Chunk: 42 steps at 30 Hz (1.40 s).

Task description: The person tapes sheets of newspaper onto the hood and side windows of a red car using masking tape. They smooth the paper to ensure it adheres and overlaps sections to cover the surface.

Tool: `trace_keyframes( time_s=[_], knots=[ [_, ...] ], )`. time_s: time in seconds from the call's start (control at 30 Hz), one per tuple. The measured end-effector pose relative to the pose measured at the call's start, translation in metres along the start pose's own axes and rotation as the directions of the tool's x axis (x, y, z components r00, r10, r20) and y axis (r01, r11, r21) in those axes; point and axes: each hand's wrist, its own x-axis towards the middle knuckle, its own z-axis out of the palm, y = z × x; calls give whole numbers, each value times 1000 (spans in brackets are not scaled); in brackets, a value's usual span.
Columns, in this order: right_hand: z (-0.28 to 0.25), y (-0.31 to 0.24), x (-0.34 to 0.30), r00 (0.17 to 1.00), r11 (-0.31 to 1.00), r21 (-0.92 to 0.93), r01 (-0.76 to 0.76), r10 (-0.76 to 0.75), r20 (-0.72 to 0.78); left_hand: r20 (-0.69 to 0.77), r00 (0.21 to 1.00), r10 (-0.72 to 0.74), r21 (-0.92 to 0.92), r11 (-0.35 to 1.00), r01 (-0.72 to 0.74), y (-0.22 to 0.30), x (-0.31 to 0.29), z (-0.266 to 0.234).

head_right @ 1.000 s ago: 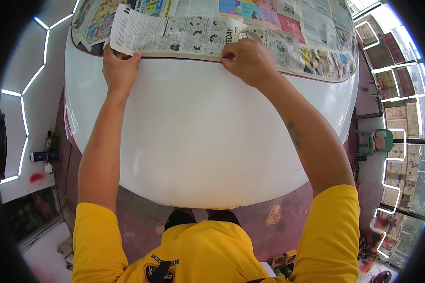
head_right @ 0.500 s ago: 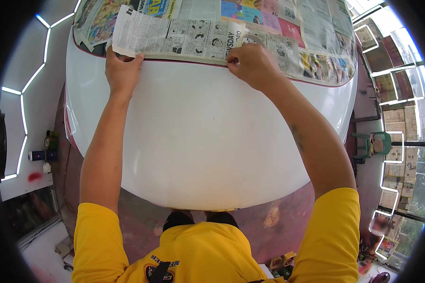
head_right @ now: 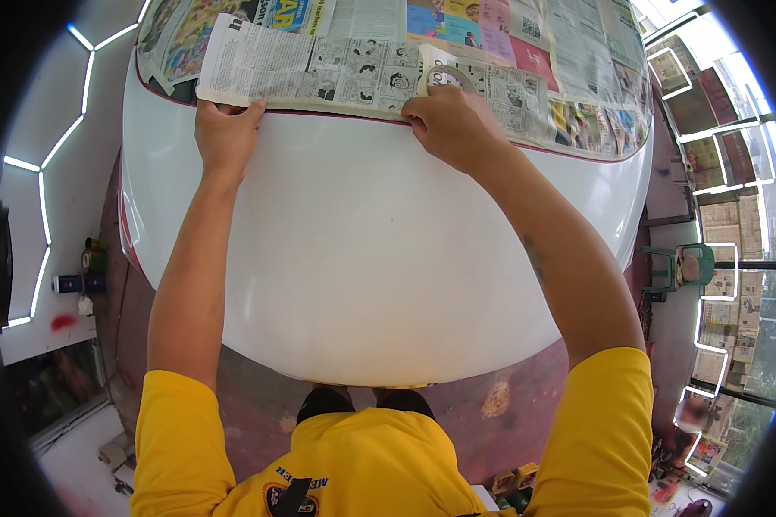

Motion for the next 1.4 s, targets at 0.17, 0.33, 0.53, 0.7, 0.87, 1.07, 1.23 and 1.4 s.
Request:
trace_keyframes(
  time_s=[0.17, 0.33, 0.53, 0.7, 0.87, 1.07, 1.23, 1.4],
  knots=[
    [6, 1, -1, 999, 996, 85, -25, 27, -24, 79, 983, -165, -140, 975, 175, 6, 2, -6],
    [7, 4, -1, 999, 999, 19, 42, -41, -29, 123, 974, -189, -41, 980, 195, 11, 9, -17],
    [7, 3, 0, 994, 994, -27, 102, -103, -22, 120, 989, -87, 168, 984, 66, 2, 17, -32],
    [11, 10, 0, 991, 991, -33, 126, -128, -46, 169, 979, -117, 154, 984, 91, 0, 20, -34],
    [11, 5, -1, 994, 995, -35, 97, -98, -47, 109, 992, -70, 121, 991, 56, -2, 16, -33],
    [13, 9, -2, 993, 995, -3, 96, -96, -75, 78, 997, 14, 131, 991, -24, -9, 17, -29],
    [17, 16, -1, 989, 992, 21, 126, -124, -77, 59, 995, 75, 161, 983, -83, -9, 15, -29],
    [11, 6, 12, 998, 980, 201, 13, 1, -70, 53, 997, 57, 171, 983, -65, -5, 13, -28]
  ],
)
